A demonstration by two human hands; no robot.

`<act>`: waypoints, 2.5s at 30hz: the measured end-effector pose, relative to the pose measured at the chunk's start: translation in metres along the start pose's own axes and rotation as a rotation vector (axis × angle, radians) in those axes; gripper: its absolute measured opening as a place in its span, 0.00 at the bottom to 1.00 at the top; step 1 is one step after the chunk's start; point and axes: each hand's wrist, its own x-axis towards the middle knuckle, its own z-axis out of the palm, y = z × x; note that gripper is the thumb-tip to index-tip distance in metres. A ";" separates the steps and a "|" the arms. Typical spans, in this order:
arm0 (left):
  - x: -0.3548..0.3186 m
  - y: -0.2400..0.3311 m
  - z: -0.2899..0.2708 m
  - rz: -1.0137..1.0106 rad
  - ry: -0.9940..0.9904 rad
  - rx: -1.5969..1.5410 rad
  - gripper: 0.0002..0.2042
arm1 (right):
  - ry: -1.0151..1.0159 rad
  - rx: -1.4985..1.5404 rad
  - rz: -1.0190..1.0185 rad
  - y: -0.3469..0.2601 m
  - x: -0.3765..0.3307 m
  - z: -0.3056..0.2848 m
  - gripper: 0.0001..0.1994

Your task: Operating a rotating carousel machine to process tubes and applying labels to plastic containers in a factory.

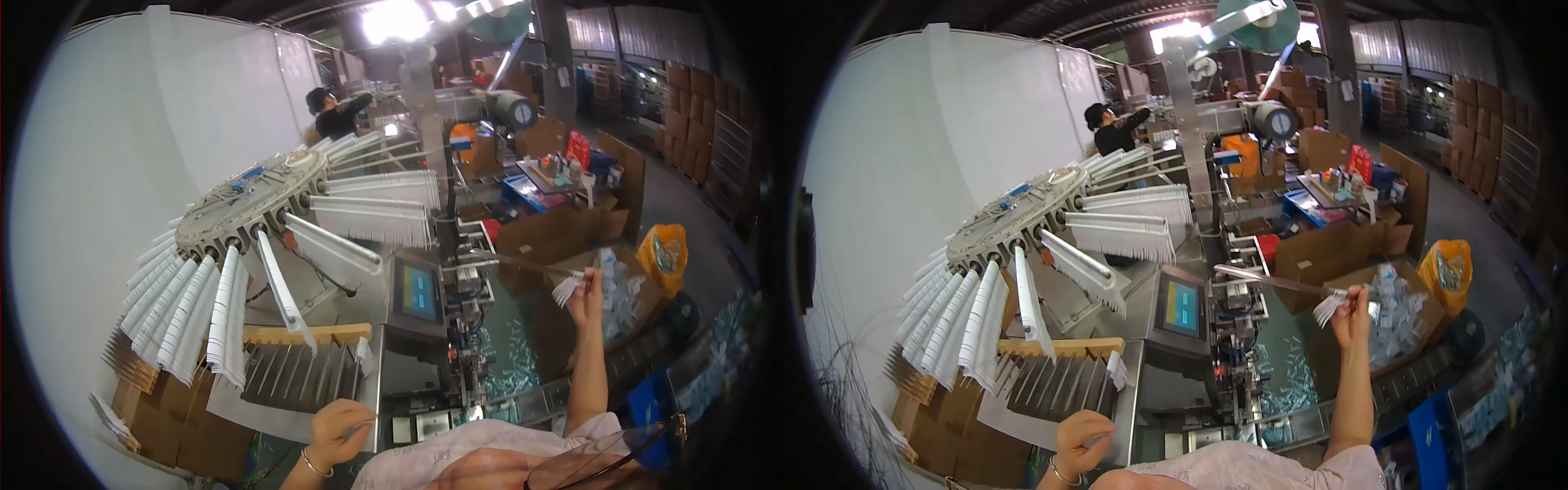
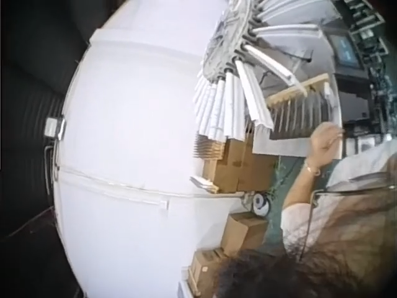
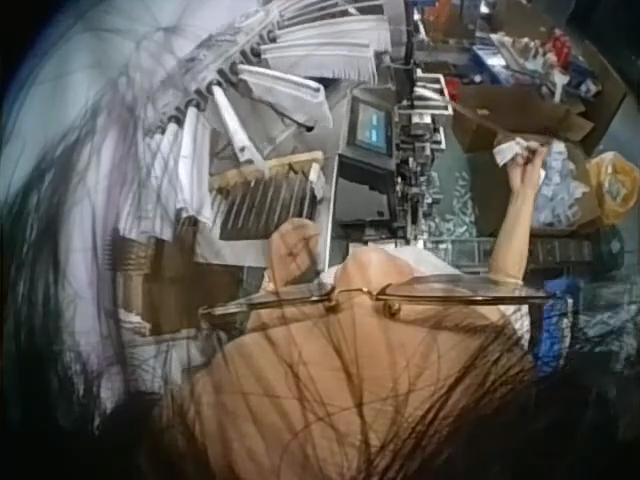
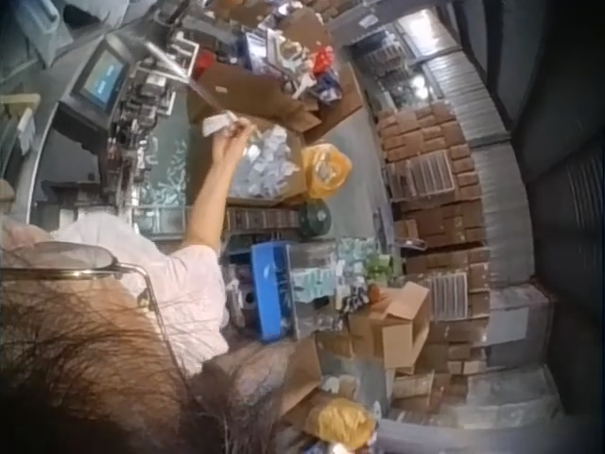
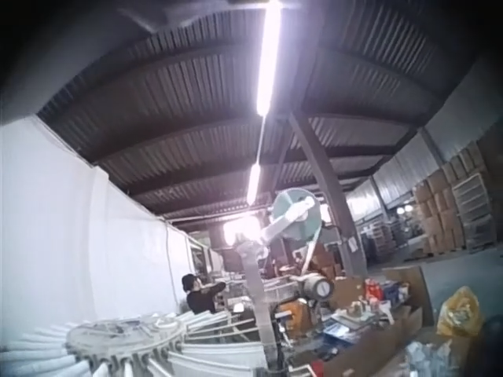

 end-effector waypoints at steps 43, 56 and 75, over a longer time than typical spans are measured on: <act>0.028 -0.153 0.008 0.139 -0.468 -0.366 0.16 | -0.145 -1.598 -0.563 0.128 -0.361 0.301 0.07; 0.052 -0.181 0.060 -0.513 -0.268 -1.102 0.08 | -0.342 -1.769 -0.678 0.126 -0.337 0.345 0.05; -0.010 -0.047 -0.074 0.575 -0.332 -0.208 0.13 | 0.031 -0.976 -0.494 0.096 -0.372 0.269 0.06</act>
